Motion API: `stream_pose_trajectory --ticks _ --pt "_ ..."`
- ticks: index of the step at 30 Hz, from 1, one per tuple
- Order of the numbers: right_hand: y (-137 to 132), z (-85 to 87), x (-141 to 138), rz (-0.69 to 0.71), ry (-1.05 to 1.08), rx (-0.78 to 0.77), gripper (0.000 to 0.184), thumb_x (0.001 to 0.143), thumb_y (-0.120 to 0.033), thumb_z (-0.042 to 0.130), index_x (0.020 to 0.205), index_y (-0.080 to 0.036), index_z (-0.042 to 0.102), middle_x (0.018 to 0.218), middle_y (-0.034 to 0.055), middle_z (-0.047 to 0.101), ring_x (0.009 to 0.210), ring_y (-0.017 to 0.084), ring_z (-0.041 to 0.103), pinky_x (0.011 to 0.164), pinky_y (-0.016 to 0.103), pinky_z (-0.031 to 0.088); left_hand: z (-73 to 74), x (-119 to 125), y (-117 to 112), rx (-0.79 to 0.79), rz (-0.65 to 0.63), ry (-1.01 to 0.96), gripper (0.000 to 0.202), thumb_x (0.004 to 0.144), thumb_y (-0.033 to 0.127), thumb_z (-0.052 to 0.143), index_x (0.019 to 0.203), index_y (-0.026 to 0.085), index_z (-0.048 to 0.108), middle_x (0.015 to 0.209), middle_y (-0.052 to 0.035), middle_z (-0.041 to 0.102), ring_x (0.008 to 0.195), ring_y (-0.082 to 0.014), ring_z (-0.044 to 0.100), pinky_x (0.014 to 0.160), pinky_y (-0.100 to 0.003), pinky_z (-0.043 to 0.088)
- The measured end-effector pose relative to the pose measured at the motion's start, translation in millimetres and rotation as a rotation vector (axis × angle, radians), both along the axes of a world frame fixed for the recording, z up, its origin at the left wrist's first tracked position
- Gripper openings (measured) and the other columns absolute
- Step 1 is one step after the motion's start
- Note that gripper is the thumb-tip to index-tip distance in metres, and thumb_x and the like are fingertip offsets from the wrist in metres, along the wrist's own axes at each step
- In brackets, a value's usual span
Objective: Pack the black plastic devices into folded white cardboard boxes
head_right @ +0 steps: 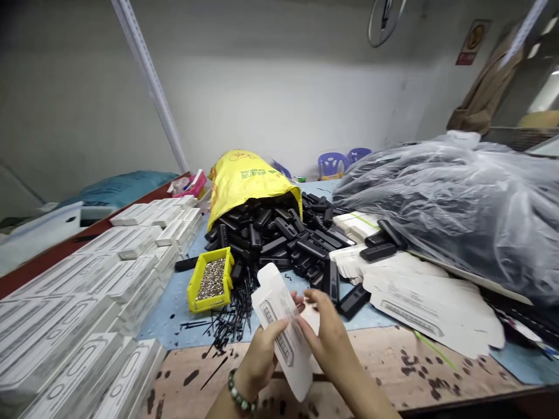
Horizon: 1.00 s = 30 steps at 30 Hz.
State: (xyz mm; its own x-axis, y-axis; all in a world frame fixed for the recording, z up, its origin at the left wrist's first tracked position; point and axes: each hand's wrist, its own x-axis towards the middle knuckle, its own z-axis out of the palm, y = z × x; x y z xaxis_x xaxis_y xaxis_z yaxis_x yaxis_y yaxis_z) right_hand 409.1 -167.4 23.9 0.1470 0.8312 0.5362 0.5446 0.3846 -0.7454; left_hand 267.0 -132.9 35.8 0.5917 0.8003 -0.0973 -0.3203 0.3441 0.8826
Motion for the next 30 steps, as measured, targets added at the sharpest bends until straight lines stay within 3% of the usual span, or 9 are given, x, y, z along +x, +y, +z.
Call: stream_pose_trajectory --ticks 3,7,11,14,17,20,22,25,30 --pt "-4 13.7 -19 0.109 -0.372 0.214 0.049 0.090 -0.012 0.048 0.137 -0.021 0.038 0.131 0.0122 0.053 0.126 0.024 0.048 0.110 0.048 0.038 10.9 -27 -10 0.138 -0.037 0.141 0.050 0.080 0.032 0.061 0.128 0.019 0.057 0.129 -0.0079 0.057 0.126 -0.0261 0.047 0.113 -0.039 0.030" --pt "-9 41.8 -19 0.423 -0.525 0.156 0.036 0.080 -0.004 0.045 0.113 -0.017 0.044 0.099 0.0063 0.059 0.104 0.020 0.055 0.118 0.057 0.016 16.4 -52 -22 0.142 -0.170 0.073 0.051 0.073 0.040 0.069 0.117 0.015 0.060 0.102 -0.0070 0.062 0.104 -0.0236 0.056 0.100 -0.037 0.040" --pt "-12 47.6 -13 0.619 -0.479 -0.012 0.031 0.081 -0.006 0.048 0.109 -0.020 0.046 0.092 0.0033 0.057 0.091 0.017 0.058 0.119 0.056 0.014 9.9 -61 -26 0.162 -0.189 0.027 0.062 0.068 0.043 0.076 0.118 0.011 0.059 0.104 -0.0091 0.061 0.099 -0.0221 0.056 0.093 -0.033 0.042" --pt "-9 31.7 -11 0.601 -0.051 -0.143 0.042 0.092 -0.016 0.046 0.132 -0.029 0.041 0.112 0.0064 0.060 0.107 0.020 0.059 0.115 0.052 0.028 8.6 -67 -25 0.205 -0.155 0.111 0.062 0.068 0.046 0.077 0.116 0.009 0.061 0.107 -0.0113 0.063 0.099 -0.0226 0.057 0.089 -0.031 0.043" --pt "-6 13.3 -24 0.553 0.542 -0.331 0.063 0.088 -0.037 0.059 0.144 -0.033 0.031 0.135 0.0096 0.050 0.124 0.027 0.050 0.102 0.048 0.044 11.5 -69 -24 0.220 -0.236 0.123 0.065 0.067 0.047 0.077 0.118 0.010 0.061 0.109 -0.0122 0.064 0.099 -0.0231 0.059 0.089 -0.031 0.044" --pt "-4 3.3 -46 0.536 0.764 -0.663 0.061 0.081 -0.055 0.063 0.130 -0.020 0.056 0.129 0.0142 0.057 0.115 0.032 0.057 0.096 0.047 0.048 11.0 -66 -27 0.244 -0.284 0.167 0.063 0.069 0.051 0.072 0.116 0.010 0.061 0.109 -0.0125 0.065 0.098 -0.0240 0.061 0.086 -0.031 0.047" --pt "-2 0.7 -58 0.352 0.760 -0.687 0.058 0.082 -0.060 0.059 0.116 -0.013 0.065 0.109 0.0149 0.065 0.101 0.032 0.062 0.092 0.047 0.049 5.7 -66 -30 0.321 -0.128 0.449 0.060 0.070 0.046 0.069 0.119 0.012 0.058 0.103 -0.0108 0.067 0.093 -0.0242 0.062 0.084 -0.034 0.049" --pt "-1 -1.0 -66 0.167 0.638 -0.471 0.055 0.085 -0.061 0.055 0.114 -0.015 0.066 0.106 0.0133 0.064 0.101 0.030 0.062 0.090 0.042 0.050 -8.4 -68 -34 0.630 0.229 0.870 0.072 0.067 0.025 0.070 0.133 0.021 0.043 0.115 -0.0100 0.063 0.098 -0.0253 0.062 0.088 -0.039 0.050" --pt "-11 1.2 -66 0.470 0.289 -0.267 0.054 0.096 -0.057 0.035 0.138 -0.027 0.052 0.139 0.0083 0.049 0.131 0.023 0.045 0.112 0.036 0.036 -24.6 -74 -29 1.144 0.488 0.928 0.061 0.066 0.006 0.056 0.122 0.025 0.041 0.099 -0.0049 0.061 0.082 -0.0186 0.064 0.069 -0.031 0.055"
